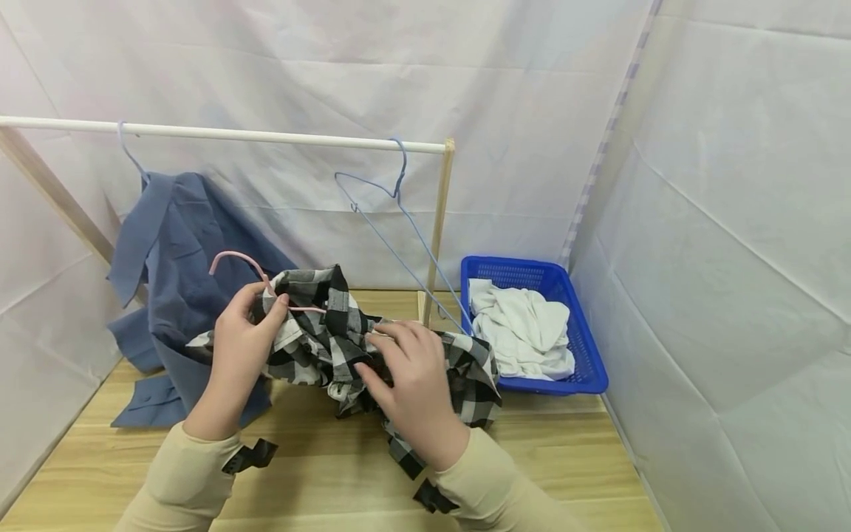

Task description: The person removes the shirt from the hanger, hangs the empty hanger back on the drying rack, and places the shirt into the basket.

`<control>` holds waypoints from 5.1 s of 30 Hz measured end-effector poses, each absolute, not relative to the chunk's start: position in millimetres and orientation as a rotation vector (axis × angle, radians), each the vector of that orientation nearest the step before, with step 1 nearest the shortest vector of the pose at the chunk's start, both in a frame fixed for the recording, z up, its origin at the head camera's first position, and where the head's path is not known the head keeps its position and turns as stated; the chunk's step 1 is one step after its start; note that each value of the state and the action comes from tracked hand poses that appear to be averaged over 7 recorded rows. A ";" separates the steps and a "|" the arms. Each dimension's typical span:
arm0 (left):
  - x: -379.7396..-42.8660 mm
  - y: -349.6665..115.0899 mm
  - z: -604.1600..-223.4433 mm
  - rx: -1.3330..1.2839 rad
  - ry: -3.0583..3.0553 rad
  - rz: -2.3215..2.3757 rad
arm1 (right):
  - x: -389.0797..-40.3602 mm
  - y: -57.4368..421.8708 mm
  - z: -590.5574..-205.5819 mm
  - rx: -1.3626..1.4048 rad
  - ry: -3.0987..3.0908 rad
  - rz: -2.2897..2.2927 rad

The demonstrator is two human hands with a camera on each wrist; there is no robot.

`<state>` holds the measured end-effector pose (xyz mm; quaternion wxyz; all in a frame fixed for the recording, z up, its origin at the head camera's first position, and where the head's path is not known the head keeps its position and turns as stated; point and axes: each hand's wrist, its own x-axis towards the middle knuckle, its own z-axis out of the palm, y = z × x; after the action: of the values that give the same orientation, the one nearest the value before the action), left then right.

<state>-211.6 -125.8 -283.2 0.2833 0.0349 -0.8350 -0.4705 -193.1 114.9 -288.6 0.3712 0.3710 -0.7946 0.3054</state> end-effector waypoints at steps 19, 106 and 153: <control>-205.9 -116.3 -283.0 0.104 -2.252 -1.345 | -219.1 59.3 -313.5 0.469 -2.109 0.760; -208.3 -147.5 -279.1 0.007 -2.315 -1.265 | -242.2 197.3 -288.6 0.263 -2.797 1.389; -203.1 -152.2 -274.0 0.033 -1.936 -1.290 | -240.4 196.2 -295.5 0.589 -1.994 2.511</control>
<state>-203.1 -152.2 -274.0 0.3961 0.0131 -0.7641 -0.5091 -240.4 196.2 -295.5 -0.0593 0.1803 -0.6105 0.7689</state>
